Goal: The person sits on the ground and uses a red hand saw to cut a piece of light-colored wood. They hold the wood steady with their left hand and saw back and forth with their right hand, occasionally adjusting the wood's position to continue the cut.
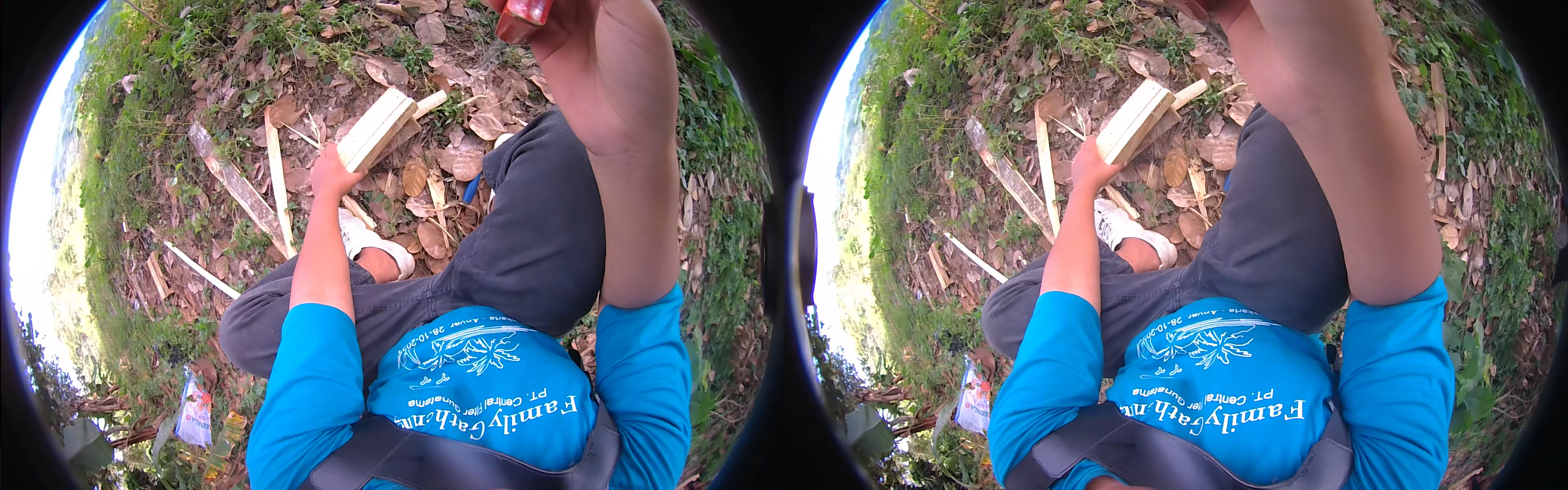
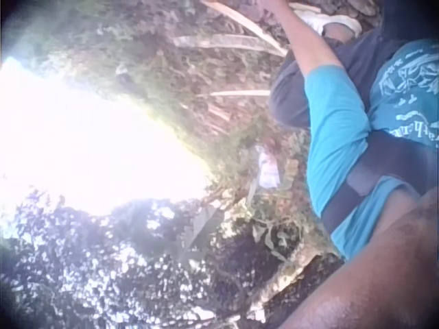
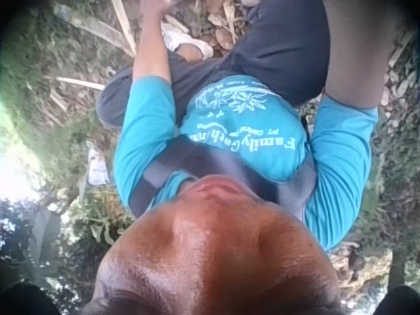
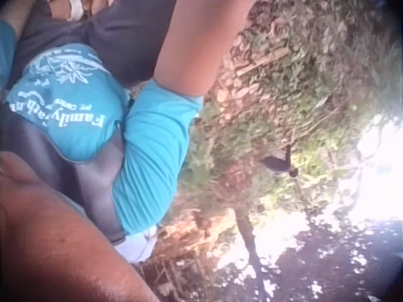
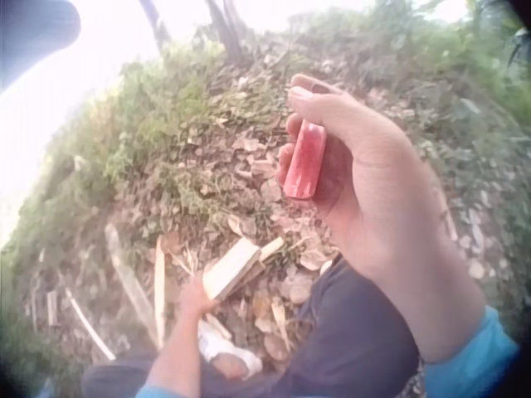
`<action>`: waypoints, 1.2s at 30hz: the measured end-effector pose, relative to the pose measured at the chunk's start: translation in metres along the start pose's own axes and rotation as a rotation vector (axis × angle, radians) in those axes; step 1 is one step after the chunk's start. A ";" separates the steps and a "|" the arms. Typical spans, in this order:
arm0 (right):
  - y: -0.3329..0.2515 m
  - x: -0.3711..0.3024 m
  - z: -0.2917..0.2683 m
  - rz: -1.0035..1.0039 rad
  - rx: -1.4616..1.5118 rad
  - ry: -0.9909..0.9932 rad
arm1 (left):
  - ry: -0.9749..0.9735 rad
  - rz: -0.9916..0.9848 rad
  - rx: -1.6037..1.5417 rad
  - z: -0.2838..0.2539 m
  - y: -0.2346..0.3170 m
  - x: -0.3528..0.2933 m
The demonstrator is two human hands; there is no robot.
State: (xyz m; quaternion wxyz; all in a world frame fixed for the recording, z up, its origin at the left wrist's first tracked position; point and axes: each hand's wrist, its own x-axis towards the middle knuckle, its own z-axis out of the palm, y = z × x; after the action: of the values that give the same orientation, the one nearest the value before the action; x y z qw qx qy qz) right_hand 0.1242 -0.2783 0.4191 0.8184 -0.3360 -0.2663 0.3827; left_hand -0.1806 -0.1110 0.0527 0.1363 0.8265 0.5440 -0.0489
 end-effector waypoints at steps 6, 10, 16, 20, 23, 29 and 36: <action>0.008 0.014 -0.017 0.050 0.039 -0.113 | 0.195 -0.054 -0.252 -0.034 0.016 0.007; 0.009 0.021 -0.019 0.078 -0.002 -0.124 | 0.432 0.091 -0.546 -0.092 0.038 0.023; 0.000 0.003 -0.005 0.028 0.085 -0.083 | 0.430 0.159 -0.372 -0.097 0.033 0.022; -0.010 0.004 -0.010 0.126 0.168 -0.086 | 0.016 0.039 -0.040 -0.022 0.008 -0.007; -0.008 -0.003 -0.011 0.009 0.041 -0.052 | -0.049 -0.002 0.127 -0.003 0.003 -0.005; -0.005 -0.003 -0.017 -0.118 -0.087 0.001 | -0.059 0.036 0.051 -0.005 -0.003 0.004; -0.010 -0.011 -0.004 -0.070 -0.132 0.033 | -0.080 0.026 0.006 -0.003 -0.005 0.000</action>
State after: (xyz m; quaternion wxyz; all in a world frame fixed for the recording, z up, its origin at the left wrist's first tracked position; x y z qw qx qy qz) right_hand 0.1253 -0.2939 0.4223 0.8117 -0.3859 -0.2888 0.3299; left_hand -0.1855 -0.1080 0.0548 0.1560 0.8312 0.5274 -0.0817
